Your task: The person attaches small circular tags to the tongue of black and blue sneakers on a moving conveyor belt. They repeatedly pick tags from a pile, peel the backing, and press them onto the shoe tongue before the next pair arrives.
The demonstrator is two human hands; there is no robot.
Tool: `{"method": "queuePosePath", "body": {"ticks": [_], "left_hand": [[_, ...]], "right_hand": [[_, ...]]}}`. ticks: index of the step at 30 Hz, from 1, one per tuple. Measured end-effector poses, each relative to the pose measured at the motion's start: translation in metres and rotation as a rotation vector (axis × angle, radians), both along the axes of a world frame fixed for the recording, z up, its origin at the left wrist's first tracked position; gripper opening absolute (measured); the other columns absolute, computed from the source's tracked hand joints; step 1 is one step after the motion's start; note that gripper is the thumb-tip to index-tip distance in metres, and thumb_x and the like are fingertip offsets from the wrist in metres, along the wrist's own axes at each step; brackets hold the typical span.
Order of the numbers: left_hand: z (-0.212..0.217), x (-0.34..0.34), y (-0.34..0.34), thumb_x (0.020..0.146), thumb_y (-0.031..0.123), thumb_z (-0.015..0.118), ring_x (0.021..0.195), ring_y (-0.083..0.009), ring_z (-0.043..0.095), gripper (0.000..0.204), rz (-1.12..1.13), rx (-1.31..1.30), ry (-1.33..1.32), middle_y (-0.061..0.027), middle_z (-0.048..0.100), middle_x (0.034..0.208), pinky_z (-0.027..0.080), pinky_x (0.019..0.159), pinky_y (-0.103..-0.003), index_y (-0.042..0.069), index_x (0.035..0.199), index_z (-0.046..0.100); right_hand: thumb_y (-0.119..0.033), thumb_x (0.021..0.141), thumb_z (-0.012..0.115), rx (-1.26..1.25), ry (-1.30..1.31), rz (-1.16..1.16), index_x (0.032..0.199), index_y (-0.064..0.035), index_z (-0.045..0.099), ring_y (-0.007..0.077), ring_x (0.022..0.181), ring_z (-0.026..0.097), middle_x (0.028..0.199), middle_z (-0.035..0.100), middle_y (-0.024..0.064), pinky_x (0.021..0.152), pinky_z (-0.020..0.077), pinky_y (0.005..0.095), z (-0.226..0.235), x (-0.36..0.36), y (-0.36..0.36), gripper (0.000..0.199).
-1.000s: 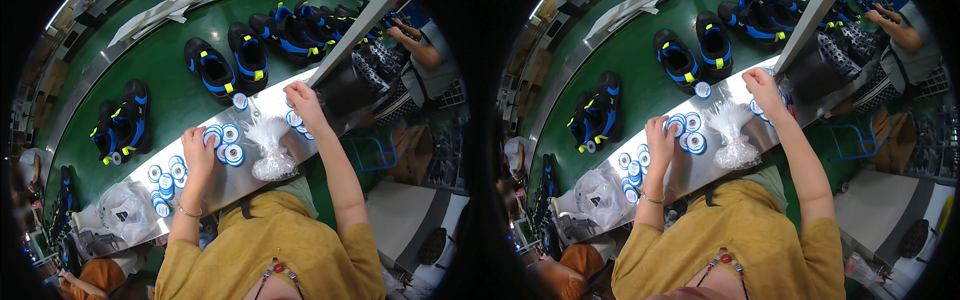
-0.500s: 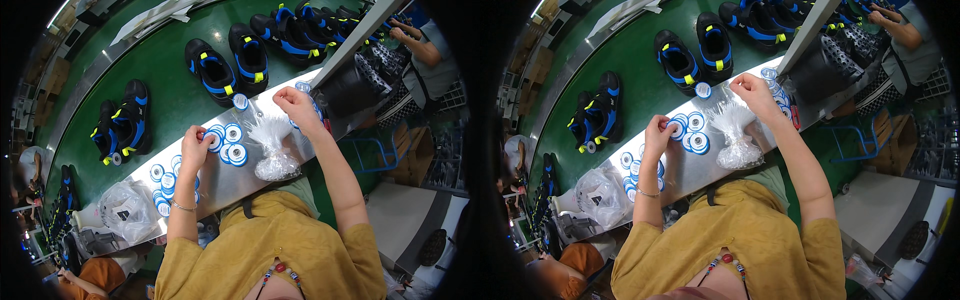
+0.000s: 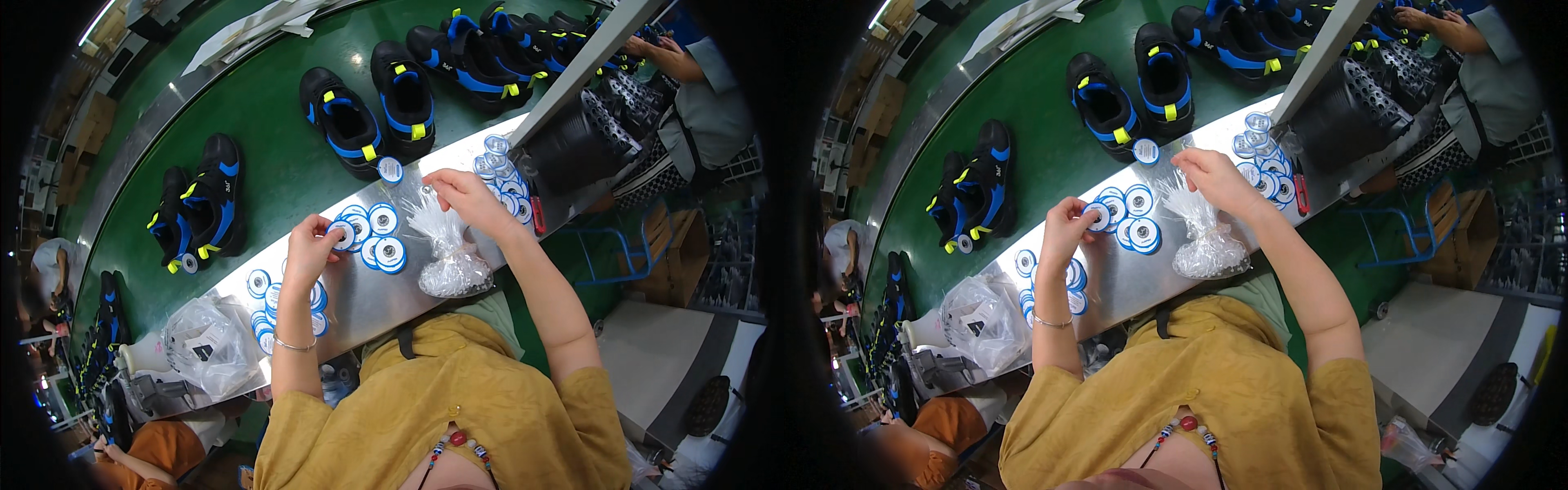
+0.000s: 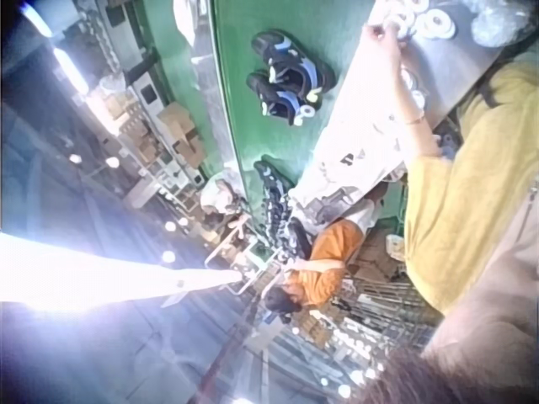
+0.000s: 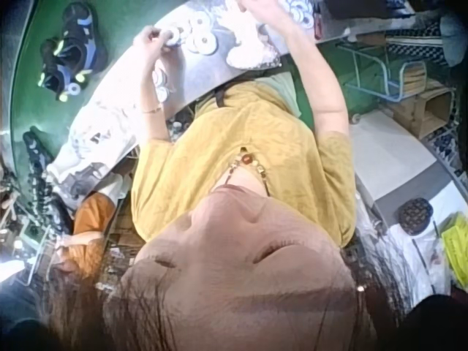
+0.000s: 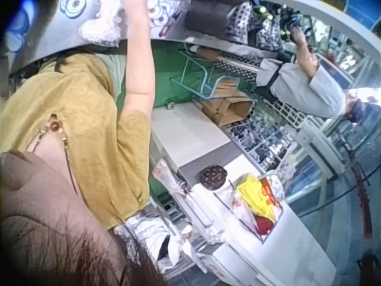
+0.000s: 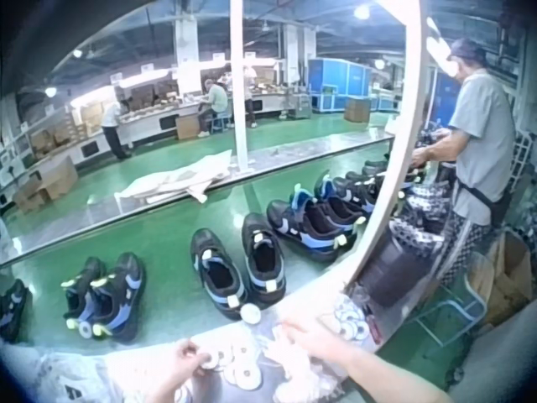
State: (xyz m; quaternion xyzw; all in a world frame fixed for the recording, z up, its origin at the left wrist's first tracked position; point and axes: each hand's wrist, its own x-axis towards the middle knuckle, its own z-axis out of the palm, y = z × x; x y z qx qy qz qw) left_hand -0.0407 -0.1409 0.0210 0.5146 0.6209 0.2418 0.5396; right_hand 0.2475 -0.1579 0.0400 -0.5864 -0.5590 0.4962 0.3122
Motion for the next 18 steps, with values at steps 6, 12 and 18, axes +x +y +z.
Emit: {"method": "queuePosePath", "body": {"ticks": [6, 12, 18], "left_hand": [[0.008, 0.012, 0.001, 0.084, 0.000, 0.068, 0.069, -0.0148, 0.066, 0.015, 0.152, 0.079, -0.431, -0.0078, 0.066, 0.084, 0.057, 0.061, -0.024, -0.001, 0.096, 0.057], [0.012, 0.062, 0.008, 0.085, -0.002, 0.068, 0.073, -0.0144, 0.066, 0.014, 0.302, 0.112, -0.837, -0.0079, 0.067, 0.086, 0.058, 0.065, -0.027, 0.002, 0.092, 0.057], [0.018, 0.098, 0.007, 0.087, -0.002, 0.065, 0.076, -0.0152, 0.066, 0.013, 0.350, 0.117, -0.950, -0.0091, 0.067, 0.089, 0.059, 0.071, -0.028, 0.001, 0.095, 0.055]], "right_hand": [[-0.014, 0.096, 0.051, 0.015, 0.047, -0.039, 0.111, -0.0004, 0.057, 0.0065, 0.064, 0.050, 0.073, 0.060, 0.0024, 0.060, 0.0404, 0.0217, 0.021, -0.015, -0.009, 0.020], [-0.012, 0.092, 0.060, 0.063, 0.215, -0.101, 0.093, -0.0018, 0.057, 0.0048, 0.059, 0.051, 0.070, 0.062, 0.0025, 0.052, 0.0391, 0.0206, 0.029, -0.046, -0.009, 0.010], [-0.009, 0.085, 0.064, 0.291, 0.071, -0.253, 0.079, 0.0004, 0.058, 0.0157, 0.058, 0.058, 0.066, 0.062, 0.0097, 0.054, 0.0449, 0.0288, 0.016, -0.046, -0.004, 0.013]]}}
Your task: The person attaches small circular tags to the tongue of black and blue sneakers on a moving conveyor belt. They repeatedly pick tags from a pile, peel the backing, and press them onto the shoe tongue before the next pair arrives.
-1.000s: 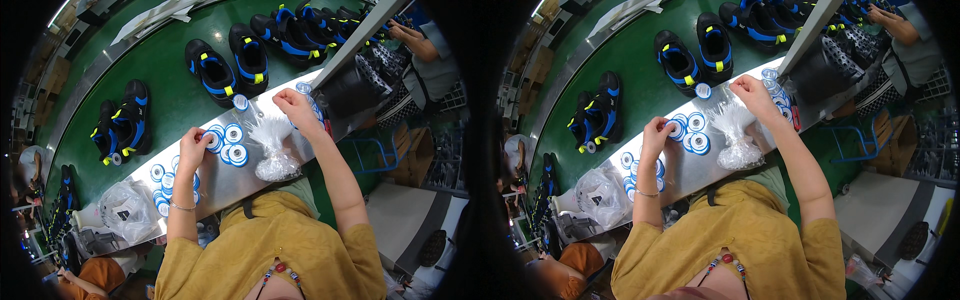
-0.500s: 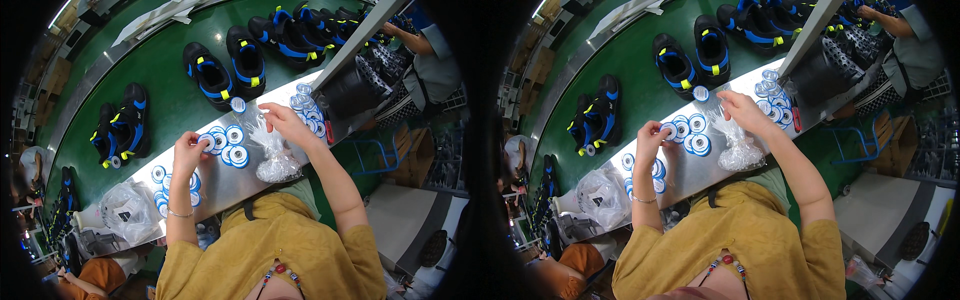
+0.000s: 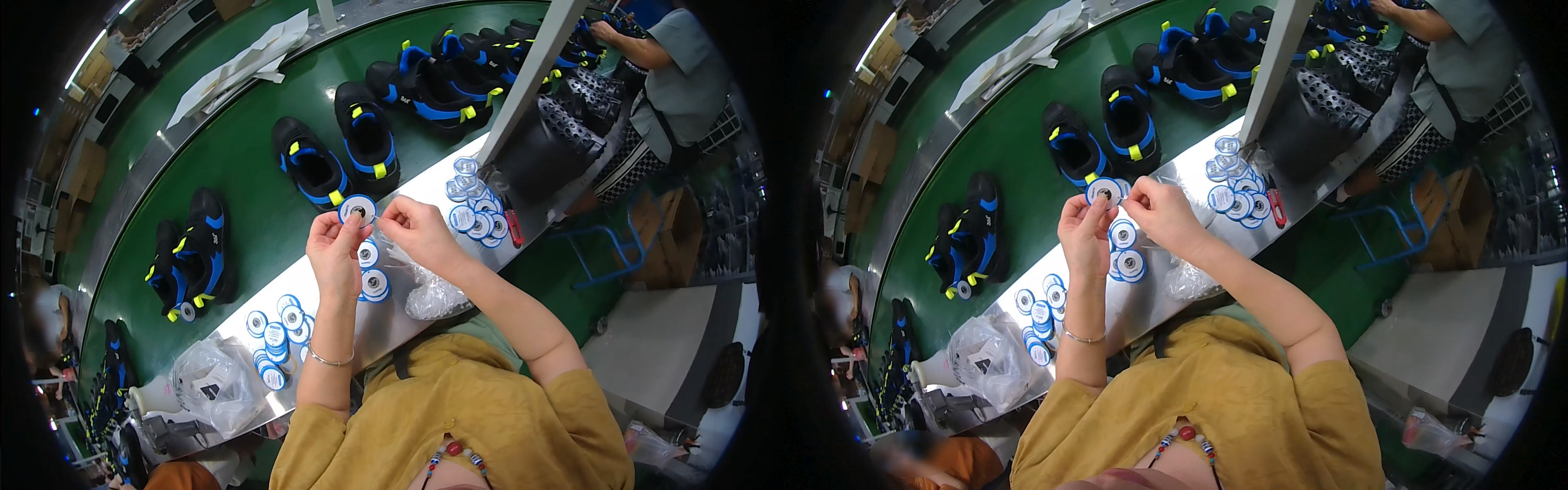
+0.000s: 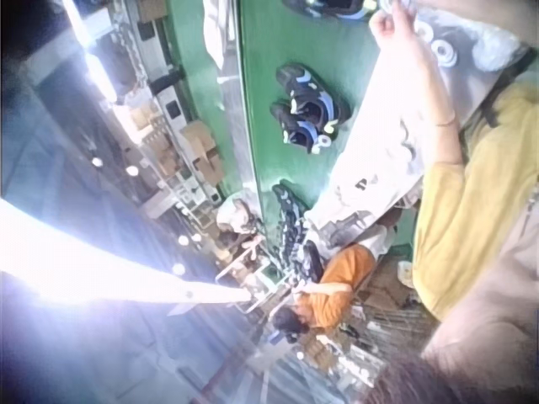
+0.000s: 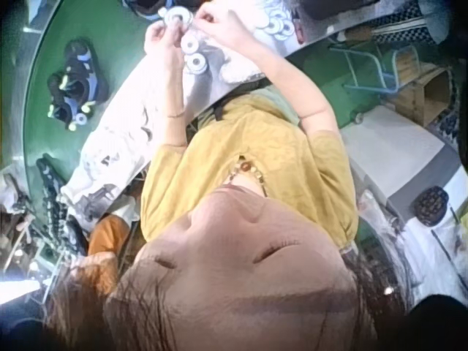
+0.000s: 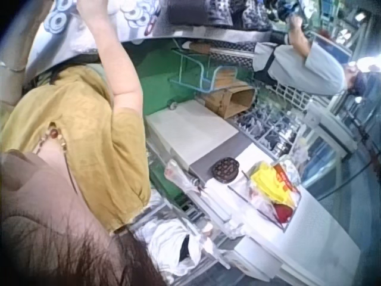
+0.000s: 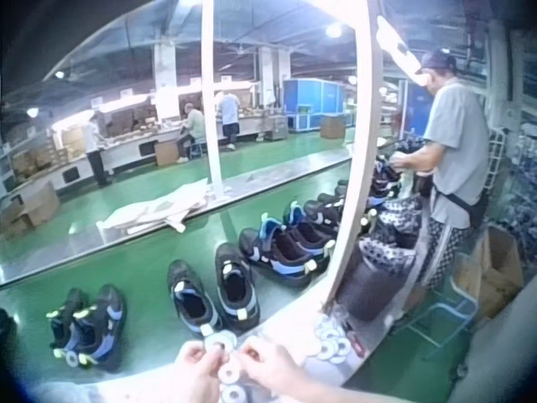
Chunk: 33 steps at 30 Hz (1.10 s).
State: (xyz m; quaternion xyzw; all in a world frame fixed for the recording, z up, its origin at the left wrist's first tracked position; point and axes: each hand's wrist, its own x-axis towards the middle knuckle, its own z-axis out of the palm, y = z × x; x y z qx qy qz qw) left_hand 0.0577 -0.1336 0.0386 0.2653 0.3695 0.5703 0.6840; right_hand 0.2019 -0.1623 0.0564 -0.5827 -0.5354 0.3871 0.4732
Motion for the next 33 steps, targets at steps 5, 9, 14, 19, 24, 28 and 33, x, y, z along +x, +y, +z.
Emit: {"method": "queuePosePath", "body": {"ticks": [5, 9, 14, 19, 24, 28, 33], "left_hand": [[-0.005, 0.010, -0.001, 0.088, -0.003, 0.064, 0.078, -0.0158, 0.066, 0.013, 0.005, 0.011, -0.043, -0.0102, 0.066, 0.091, 0.059, 0.076, -0.031, 0.002, 0.094, 0.053], [-0.006, 0.016, 0.000, 0.088, -0.003, 0.063, 0.080, -0.0169, 0.066, 0.013, 0.018, 0.029, -0.055, -0.0093, 0.065, 0.089, 0.059, 0.077, -0.032, 0.003, 0.094, 0.053], [-0.007, 0.017, 0.000, 0.088, -0.003, 0.064, 0.081, -0.0189, 0.066, 0.013, 0.025, 0.022, -0.066, -0.0093, 0.065, 0.090, 0.059, 0.079, -0.033, 0.003, 0.093, 0.053], [-0.012, 0.020, 0.000, 0.087, -0.005, 0.064, 0.088, -0.0219, 0.067, 0.016, 0.001, 0.030, -0.105, -0.0118, 0.065, 0.095, 0.059, 0.082, -0.031, 0.003, 0.096, 0.053], [-0.018, 0.021, 0.001, 0.086, -0.006, 0.065, 0.090, -0.0232, 0.067, 0.017, 0.008, 0.027, -0.130, -0.0127, 0.065, 0.097, 0.058, 0.084, -0.032, 0.003, 0.096, 0.053], [-0.013, 0.025, -0.001, 0.091, 0.001, 0.062, 0.086, -0.0213, 0.067, 0.008, -0.015, 0.061, -0.094, -0.0098, 0.065, 0.092, 0.058, 0.084, -0.034, 0.002, 0.095, 0.055], [-0.008, 0.021, -0.001, 0.095, 0.007, 0.059, 0.091, -0.0211, 0.067, 0.007, -0.108, 0.030, -0.207, -0.0087, 0.065, 0.093, 0.057, 0.084, -0.034, 0.001, 0.097, 0.058]], "right_hand": [[-0.009, 0.083, 0.064, -0.019, -0.020, -0.031, 0.076, 0.0007, 0.057, 0.0175, 0.057, 0.058, 0.065, 0.062, 0.0115, 0.053, 0.0443, 0.0303, -0.002, 0.007, 0.003, 0.014], [-0.009, 0.087, 0.063, -0.065, -0.017, -0.025, 0.081, 0.0023, 0.060, 0.0058, 0.061, 0.050, 0.067, 0.059, 0.0019, 0.055, 0.0416, 0.0237, -0.003, 0.010, 0.003, 0.013], [-0.009, 0.086, 0.064, -0.046, -0.009, -0.072, 0.080, 0.0019, 0.059, 0.0055, 0.060, 0.049, 0.066, 0.057, 0.0013, 0.054, 0.0407, 0.0234, -0.005, 0.012, 0.005, 0.013], [-0.008, 0.086, 0.064, -0.015, -0.041, -0.057, 0.080, 0.0019, 0.059, 0.0062, 0.059, 0.049, 0.065, 0.058, 0.0024, 0.053, 0.0409, 0.0243, -0.008, 0.013, 0.004, 0.012], [-0.007, 0.086, 0.063, -0.002, -0.053, -0.070, 0.082, 0.0023, 0.059, 0.0067, 0.058, 0.050, 0.065, 0.058, 0.0038, 0.053, 0.0414, 0.0245, -0.010, 0.016, 0.005, 0.011], [-0.007, 0.088, 0.062, 0.012, -0.050, -0.059, 0.084, 0.0026, 0.059, 0.0068, 0.059, 0.050, 0.068, 0.060, 0.0047, 0.054, 0.0420, 0.0246, -0.012, 0.017, 0.007, 0.011], [-0.006, 0.089, 0.062, 0.061, -0.058, -0.056, 0.086, 0.0029, 0.059, 0.0078, 0.060, 0.052, 0.070, 0.061, 0.0055, 0.055, 0.0433, 0.0258, -0.016, 0.021, 0.006, 0.010]]}}
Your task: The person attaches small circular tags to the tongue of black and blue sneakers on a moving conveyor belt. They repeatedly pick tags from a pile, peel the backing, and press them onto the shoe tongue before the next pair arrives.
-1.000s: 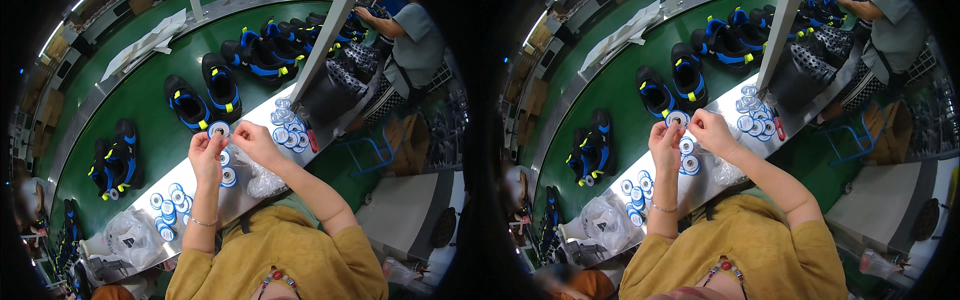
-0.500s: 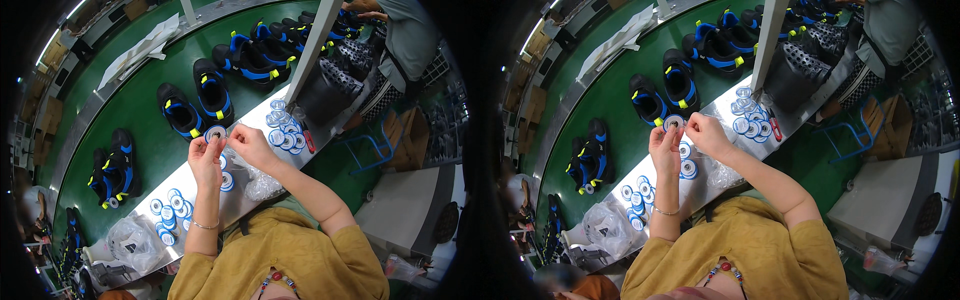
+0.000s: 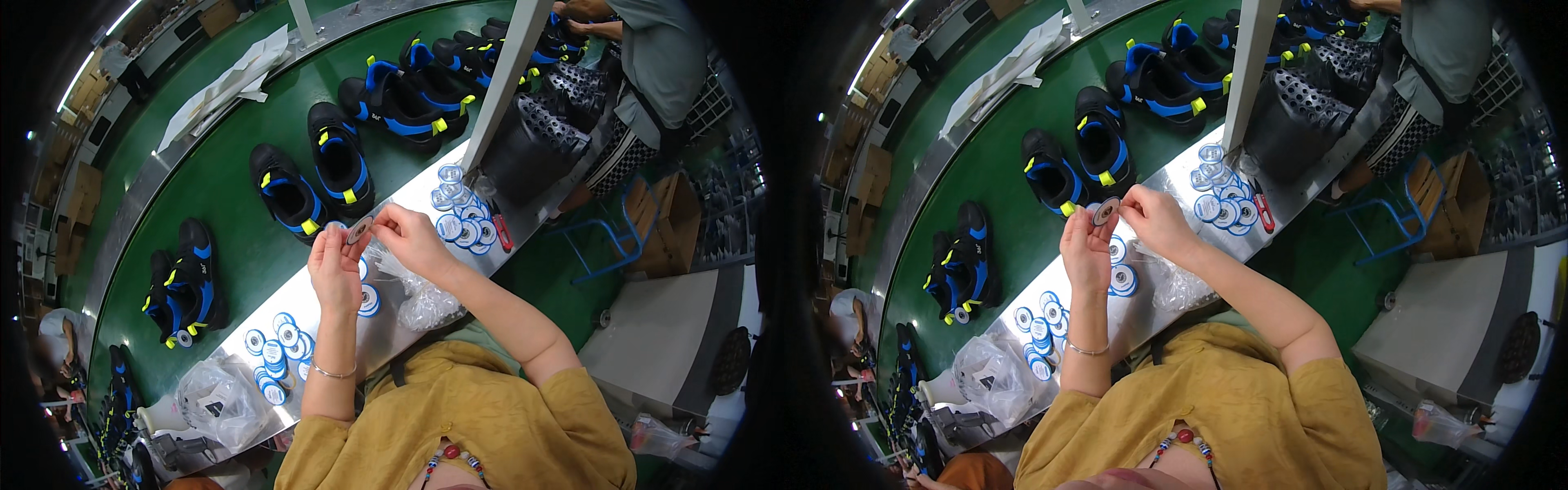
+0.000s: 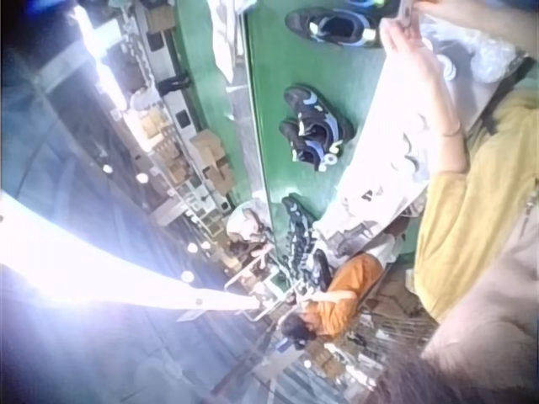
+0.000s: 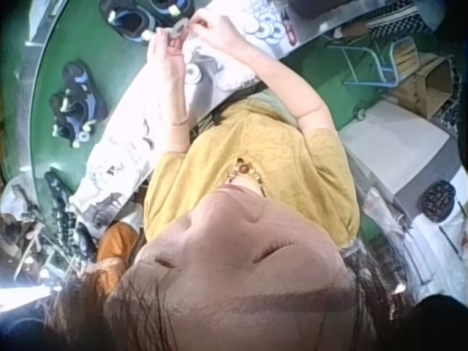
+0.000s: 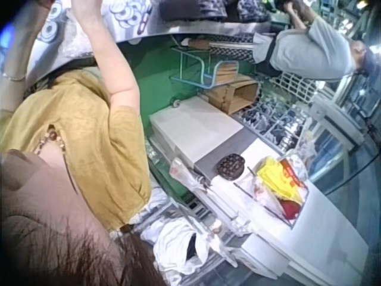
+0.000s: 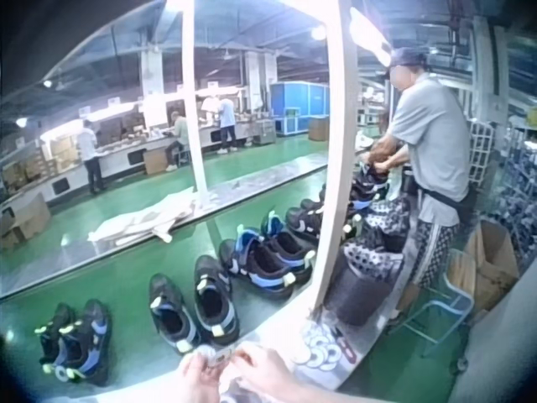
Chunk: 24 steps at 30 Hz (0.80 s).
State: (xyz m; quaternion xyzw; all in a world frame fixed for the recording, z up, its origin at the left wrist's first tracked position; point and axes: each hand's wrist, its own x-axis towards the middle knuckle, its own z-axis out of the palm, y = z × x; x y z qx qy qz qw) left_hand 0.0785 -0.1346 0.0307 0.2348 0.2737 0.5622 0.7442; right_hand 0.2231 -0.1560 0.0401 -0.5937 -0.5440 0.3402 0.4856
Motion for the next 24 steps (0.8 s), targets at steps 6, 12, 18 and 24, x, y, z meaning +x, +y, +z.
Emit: {"method": "queuePosePath", "body": {"ticks": [6, 12, 18, 24], "left_hand": [[-0.003, 0.008, 0.001, 0.089, 0.001, 0.064, 0.092, -0.0167, 0.064, 0.011, -0.052, -0.016, 0.141, -0.0079, 0.065, 0.095, 0.053, 0.081, -0.027, -0.001, 0.100, 0.061], [0.002, 0.012, 0.000, 0.086, -0.001, 0.067, 0.076, -0.0107, 0.060, 0.012, -0.077, 0.027, 0.377, -0.0051, 0.064, 0.089, 0.050, 0.068, -0.023, -0.002, 0.098, 0.064], [-0.002, 0.013, 0.006, 0.086, -0.002, 0.066, 0.073, -0.0107, 0.059, 0.009, -0.130, 0.042, 0.410, -0.0047, 0.063, 0.086, 0.050, 0.067, -0.023, -0.001, 0.094, 0.062], [-0.008, 0.019, 0.019, 0.087, 0.001, 0.066, 0.072, -0.0095, 0.058, 0.008, -0.056, 0.500, 0.882, -0.0033, 0.062, 0.083, 0.049, 0.068, -0.022, 0.000, 0.091, 0.059]], "right_hand": [[-0.004, 0.087, 0.063, 0.178, -0.159, 0.046, 0.088, -0.0001, 0.060, 0.0240, 0.067, 0.060, 0.079, 0.063, 0.0116, 0.060, 0.0474, 0.0334, -0.004, 0.009, -0.003, 0.005], [-0.003, 0.084, 0.060, 0.314, -0.306, 0.041, 0.087, -0.0034, 0.059, 0.0354, 0.075, 0.063, 0.083, 0.063, 0.0131, 0.063, 0.0496, 0.0415, -0.008, 0.015, -0.004, 0.003], [-0.003, 0.084, 0.061, 0.331, -0.307, 0.064, 0.089, -0.0031, 0.060, 0.0356, 0.074, 0.063, 0.083, 0.063, 0.0147, 0.063, 0.0501, 0.0409, -0.007, 0.019, -0.002, 0.005], [-0.012, 0.091, 0.060, 0.074, 0.091, 0.148, 0.105, -0.0015, 0.062, 0.0213, 0.069, 0.063, 0.077, 0.064, 0.0115, 0.062, 0.0485, 0.0319, -0.007, 0.037, 0.005, 0.018]]}}
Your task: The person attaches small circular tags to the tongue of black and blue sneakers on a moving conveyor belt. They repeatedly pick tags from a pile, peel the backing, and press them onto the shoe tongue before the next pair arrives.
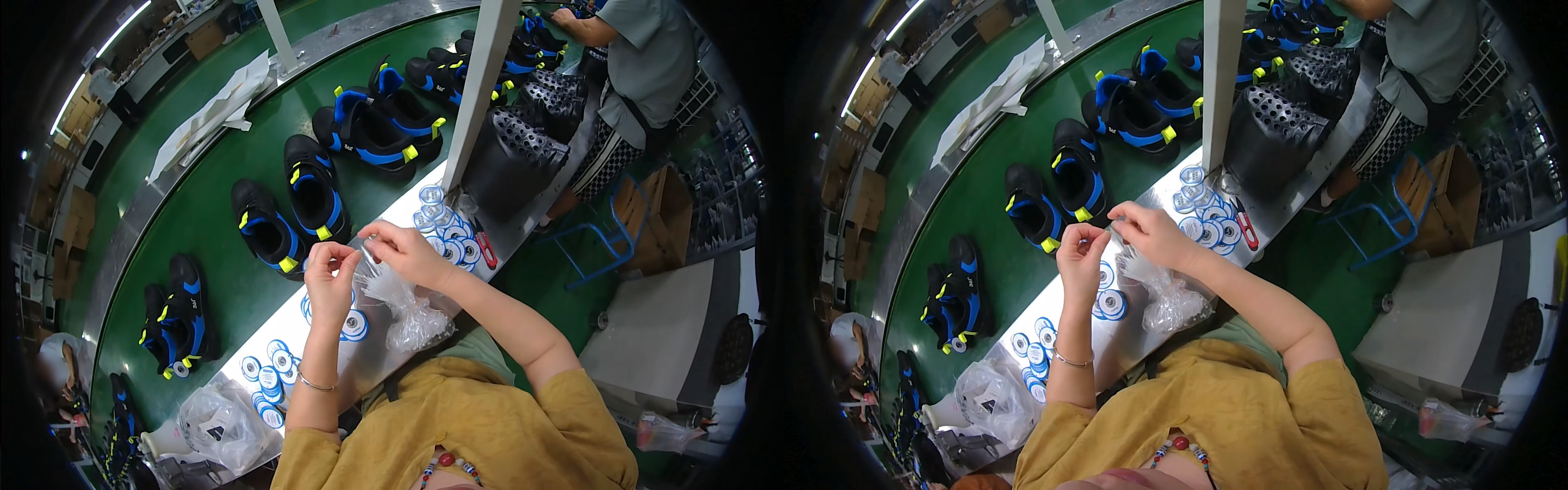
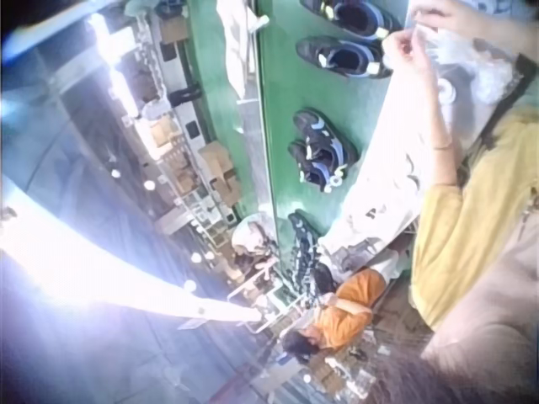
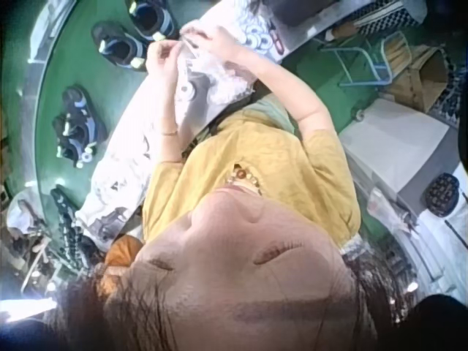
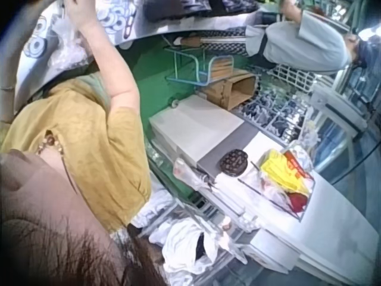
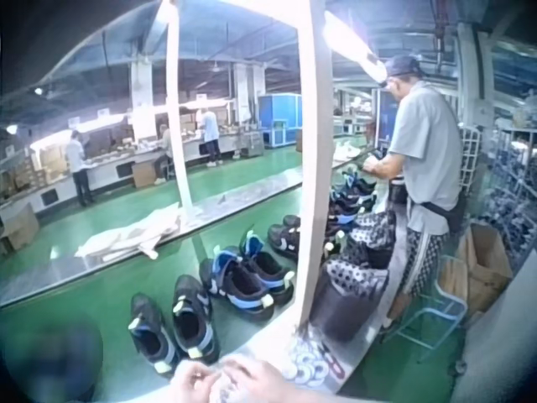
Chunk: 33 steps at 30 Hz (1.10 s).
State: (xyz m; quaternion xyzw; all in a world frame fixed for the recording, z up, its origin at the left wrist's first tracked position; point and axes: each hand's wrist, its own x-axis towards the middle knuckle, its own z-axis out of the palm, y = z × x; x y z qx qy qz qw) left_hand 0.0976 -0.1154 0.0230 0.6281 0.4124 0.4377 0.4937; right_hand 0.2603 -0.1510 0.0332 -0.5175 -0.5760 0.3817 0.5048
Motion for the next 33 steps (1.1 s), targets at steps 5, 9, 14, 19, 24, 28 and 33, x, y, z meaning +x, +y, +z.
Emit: {"method": "queuePosePath", "body": {"ticks": [5, 9, 14, 19, 24, 28, 33], "left_hand": [[0.018, 0.014, 0.010, 0.089, 0.001, 0.062, 0.068, -0.0107, 0.059, 0.007, -0.131, -0.034, 0.081, -0.0056, 0.063, 0.078, 0.049, 0.063, -0.024, -0.001, 0.090, 0.055], [0.029, 0.026, 0.022, 0.090, 0.002, 0.062, 0.070, -0.0106, 0.060, 0.007, -0.231, 0.051, 0.249, -0.0060, 0.063, 0.079, 0.049, 0.062, -0.023, -0.001, 0.089, 0.055], [0.021, 0.055, 0.056, 0.090, 0.004, 0.062, 0.072, -0.0084, 0.059, 0.012, -0.358, 0.149, 0.226, -0.0053, 0.065, 0.087, 0.048, 0.062, -0.022, 0.000, 0.101, 0.060], [-0.002, 0.119, 0.115, 0.088, 0.002, 0.057, 0.095, -0.0320, 0.062, 0.041, -0.266, 0.199, 0.209, -0.0188, 0.057, 0.122, 0.048, 0.087, -0.035, -0.001, 0.128, 0.050], [-0.049, 0.148, 0.145, 0.082, 0.002, 0.054, 0.106, -0.0383, 0.060, 0.040, -0.239, 0.242, 0.283, -0.0201, 0.059, 0.120, 0.046, 0.093, -0.039, 0.000, 0.122, 0.054], [-0.048, 0.111, 0.140, 0.079, 0.000, 0.052, 0.101, -0.0354, 0.062, 0.034, -0.202, 0.137, 0.324, -0.0192, 0.064, 0.110, 0.048, 0.090, -0.037, 0.001, 0.112, 0.061], [-0.058, 0.077, 0.099, 0.083, -0.002, 0.063, 0.081, -0.0157, 0.064, 0.037, 0.265, 0.134, 0.062, -0.0102, 0.061, 0.103, 0.056, 0.068, -0.028, -0.001, 0.119, 0.053]], "right_hand": [[-0.021, 0.093, 0.061, -0.178, 0.035, 0.126, 0.108, -0.0034, 0.064, 0.0093, 0.066, 0.056, 0.071, 0.062, 0.0041, 0.061, 0.0449, 0.0251, 0.009, 0.026, 0.009, 0.024], [-0.017, 0.088, 0.063, -0.093, -0.175, 0.091, 0.098, -0.0022, 0.067, 0.0159, 0.066, 0.060, 0.073, 0.065, 0.0096, 0.061, 0.0465, 0.0284, 0.004, 0.045, 0.008, 0.018], [-0.014, 0.087, 0.062, -0.097, -0.186, -0.070, 0.093, -0.0006, 0.067, 0.0199, 0.066, 0.062, 0.073, 0.065, 0.0130, 0.061, 0.0472, 0.0307, -0.002, 0.072, 0.006, 0.015], [-0.015, 0.089, 0.061, -0.047, -0.241, -0.320, 0.089, -0.0011, 0.064, 0.0212, 0.056, 0.060, 0.066, 0.062, 0.0131, 0.055, 0.0458, 0.0341, -0.006, 0.092, 0.017, 0.014], [-0.016, 0.089, 0.059, -0.028, -0.440, -0.341, 0.089, -0.0046, 0.063, 0.0347, 0.073, 0.065, 0.078, 0.066, 0.0155, 0.062, 0.0495, 0.0422, -0.006, 0.100, 0.024, 0.012], [-0.015, 0.089, 0.058, 0.065, -0.700, -0.356, 0.087, -0.0069, 0.060, 0.0357, 0.077, 0.064, 0.081, 0.066, 0.0133, 0.065, 0.0504, 0.0463, -0.011, 0.108, 0.031, 0.009], [-0.011, 0.086, 0.057, 0.197, -0.889, -0.259, 0.085, -0.0087, 0.059, 0.0337, 0.075, 0.064, 0.079, 0.063, 0.0108, 0.064, 0.0509, 0.0460, -0.024, 0.097, 0.059, 0.003]]}}
